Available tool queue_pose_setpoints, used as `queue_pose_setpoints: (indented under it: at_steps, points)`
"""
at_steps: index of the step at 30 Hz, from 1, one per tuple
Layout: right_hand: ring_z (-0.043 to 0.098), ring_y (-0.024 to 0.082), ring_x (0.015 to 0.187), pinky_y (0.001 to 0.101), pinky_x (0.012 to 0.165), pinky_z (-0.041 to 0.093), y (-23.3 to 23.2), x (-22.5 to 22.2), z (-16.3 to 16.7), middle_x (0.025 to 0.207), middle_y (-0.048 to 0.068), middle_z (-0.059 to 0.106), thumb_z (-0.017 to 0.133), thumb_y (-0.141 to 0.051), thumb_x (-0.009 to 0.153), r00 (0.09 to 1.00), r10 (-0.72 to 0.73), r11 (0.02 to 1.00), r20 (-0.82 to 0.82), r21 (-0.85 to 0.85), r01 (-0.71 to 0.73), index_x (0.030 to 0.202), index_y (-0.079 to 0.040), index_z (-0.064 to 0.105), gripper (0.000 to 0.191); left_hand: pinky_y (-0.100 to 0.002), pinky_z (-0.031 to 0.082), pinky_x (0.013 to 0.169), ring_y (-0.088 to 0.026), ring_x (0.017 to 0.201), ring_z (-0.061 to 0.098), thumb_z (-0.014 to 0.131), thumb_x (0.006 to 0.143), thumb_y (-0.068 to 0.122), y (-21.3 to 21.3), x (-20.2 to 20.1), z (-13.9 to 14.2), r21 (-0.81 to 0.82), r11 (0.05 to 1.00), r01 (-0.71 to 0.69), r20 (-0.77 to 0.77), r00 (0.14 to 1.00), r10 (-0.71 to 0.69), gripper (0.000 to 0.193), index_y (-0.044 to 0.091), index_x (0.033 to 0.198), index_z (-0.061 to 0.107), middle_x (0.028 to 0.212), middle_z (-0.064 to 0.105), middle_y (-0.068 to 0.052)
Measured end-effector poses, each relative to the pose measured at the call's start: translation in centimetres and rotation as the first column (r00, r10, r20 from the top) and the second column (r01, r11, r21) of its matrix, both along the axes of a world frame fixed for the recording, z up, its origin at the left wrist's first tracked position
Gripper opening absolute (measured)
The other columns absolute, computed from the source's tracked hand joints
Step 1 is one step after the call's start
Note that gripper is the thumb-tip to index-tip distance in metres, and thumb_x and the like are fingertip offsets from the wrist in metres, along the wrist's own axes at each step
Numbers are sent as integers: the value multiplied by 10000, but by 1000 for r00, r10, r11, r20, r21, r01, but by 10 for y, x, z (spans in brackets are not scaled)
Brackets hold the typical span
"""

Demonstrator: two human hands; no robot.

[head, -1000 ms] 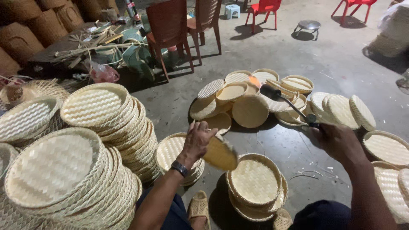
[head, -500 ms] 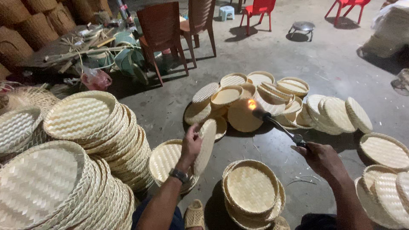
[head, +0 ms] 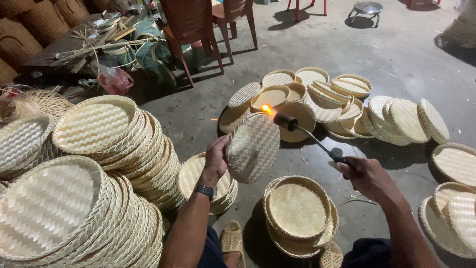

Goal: The person uses a handheld torch to singe the surfaces of woven bamboo baskets one at a time, turning each basket over to apply the flame to both the interior and exterior.

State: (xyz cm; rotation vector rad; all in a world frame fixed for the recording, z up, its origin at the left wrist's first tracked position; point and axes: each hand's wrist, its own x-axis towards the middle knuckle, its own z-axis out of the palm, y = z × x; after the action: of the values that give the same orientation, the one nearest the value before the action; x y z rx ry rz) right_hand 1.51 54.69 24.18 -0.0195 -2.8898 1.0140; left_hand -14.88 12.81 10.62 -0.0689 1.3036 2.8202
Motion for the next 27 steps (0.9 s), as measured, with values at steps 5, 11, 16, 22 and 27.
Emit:
queue_pose_setpoints:
  at_steps: [5,11,16,22,27]
  points:
    - [534,136,481,348,462,466,-8,1,-5,573,66,623,654,-365,952,984,148,987,98,-82,-140,1056,-120,820,314,-316,573,846,-182,915,704,647,975,114,-1,13,17,-47,997,56,-69,996,-59,280,-45,1202,686,1055,748,-101]
    - [566,153,508,349,485,469,-12,-1,12,659,61,690,618,-340,1024,965,-106,994,238,7,108,1182,-131,773,304,-302,576,823,-168,904,700,631,996,106,-21,16,22,-20,1000,24,-58,998,-26,277,-41,1225,682,1054,753,-92]
    - [544,136,482,339,447,449,-18,9,13,618,39,682,679,-295,939,985,168,981,44,-105,-163,1158,-139,776,285,-266,471,674,-126,771,568,636,1152,78,-19,17,13,74,982,173,-278,949,-146,246,-112,1302,678,1033,692,-90]
    - [503,129,482,351,449,424,-31,12,16,557,66,607,675,-267,955,986,162,986,-41,-40,-164,1069,-101,803,240,-328,575,907,-188,996,704,582,1002,82,-5,29,32,78,989,123,-76,990,-117,289,-20,1264,646,1134,730,-89]
    - [480,170,433,398,443,398,-44,16,22,537,99,593,695,-250,899,965,250,968,-78,46,-247,1049,-106,799,232,-329,559,868,-186,950,694,593,1030,80,-6,29,24,96,987,126,-96,989,-117,291,-20,1298,650,1102,726,-86]
